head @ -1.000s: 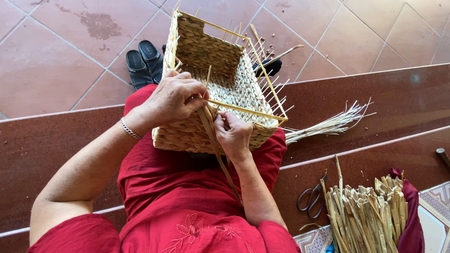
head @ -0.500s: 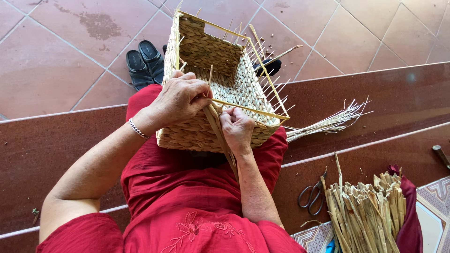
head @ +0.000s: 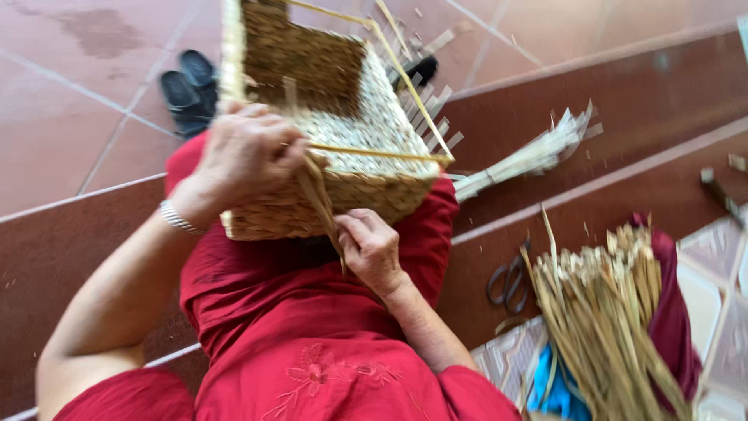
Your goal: The person sits on a tiled floor and weaves a rectangular basket using dried palm leaves. They interlace the leaves through the basket's frame, trim excess material with scissors, and continue weaving the sides.
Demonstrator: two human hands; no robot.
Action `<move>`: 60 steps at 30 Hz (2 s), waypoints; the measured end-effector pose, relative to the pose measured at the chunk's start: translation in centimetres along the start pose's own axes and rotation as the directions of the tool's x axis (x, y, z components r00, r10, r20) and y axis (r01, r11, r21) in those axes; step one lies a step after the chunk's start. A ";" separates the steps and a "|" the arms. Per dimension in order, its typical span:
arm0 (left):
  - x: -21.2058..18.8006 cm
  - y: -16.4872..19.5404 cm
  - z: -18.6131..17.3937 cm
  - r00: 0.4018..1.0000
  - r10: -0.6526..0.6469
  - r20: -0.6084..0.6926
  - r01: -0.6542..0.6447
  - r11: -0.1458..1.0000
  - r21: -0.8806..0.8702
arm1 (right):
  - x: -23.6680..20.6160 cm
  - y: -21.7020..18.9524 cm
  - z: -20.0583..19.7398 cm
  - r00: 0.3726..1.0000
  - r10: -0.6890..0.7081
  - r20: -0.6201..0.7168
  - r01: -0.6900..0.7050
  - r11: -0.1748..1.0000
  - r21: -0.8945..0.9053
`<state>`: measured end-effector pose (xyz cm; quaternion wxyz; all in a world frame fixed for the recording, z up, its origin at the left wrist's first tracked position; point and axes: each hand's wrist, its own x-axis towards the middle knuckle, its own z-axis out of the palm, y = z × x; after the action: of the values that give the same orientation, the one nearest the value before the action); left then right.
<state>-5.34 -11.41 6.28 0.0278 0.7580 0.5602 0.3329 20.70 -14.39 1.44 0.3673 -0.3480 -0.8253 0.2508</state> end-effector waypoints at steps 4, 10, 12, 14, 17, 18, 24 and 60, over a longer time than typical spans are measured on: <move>-0.8 -0.9 -1.8 0.980 -0.086 0.178 0.076 0.995 0.063 | -4.3 4.5 -3.3 0.948 0.254 -0.192 -0.267 0.963 -0.045; -3.8 -3.6 -0.8 0.943 -0.232 0.240 0.250 0.967 -0.046 | -15.1 12.6 -11.8 0.681 0.536 -0.499 -0.706 0.663 -0.251; -4.1 -4.5 0.2 0.911 -0.308 0.276 0.359 0.920 -0.158 | -18.1 14.1 -13.6 0.572 0.592 -0.567 -0.812 0.506 -0.291; -4.2 -4.7 0.6 0.876 -0.370 0.311 0.455 0.849 -0.270 | -19.4 15.5 -14.8 0.549 0.537 -0.640 -0.833 0.409 -0.372; -3.6 -4.4 -0.4 0.921 -0.271 0.279 0.312 0.943 -0.115 | -19.8 17.3 -16.0 0.707 0.384 -0.594 -0.706 0.421 -0.569; -3.5 -4.0 -0.8 0.939 -0.221 0.261 0.240 0.970 -0.041 | -19.6 17.8 -16.3 0.699 0.422 -0.578 -0.715 0.382 -0.586; -1.4 -1.7 -1.5 0.979 -0.084 0.186 0.095 0.994 -0.048 | -20.1 20.6 -18.4 0.636 0.651 -0.414 -0.766 0.471 -0.437; 0.2 1.9 1.6 0.982 -0.087 0.169 0.074 0.994 0.084 | -3.1 2.2 -1.7 0.674 0.223 0.704 -0.692 -0.142 0.708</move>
<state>-2.94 -11.41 5.93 0.0601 0.7611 0.5984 0.2427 24.38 -15.04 -0.34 0.2256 -0.2310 -0.2928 0.9000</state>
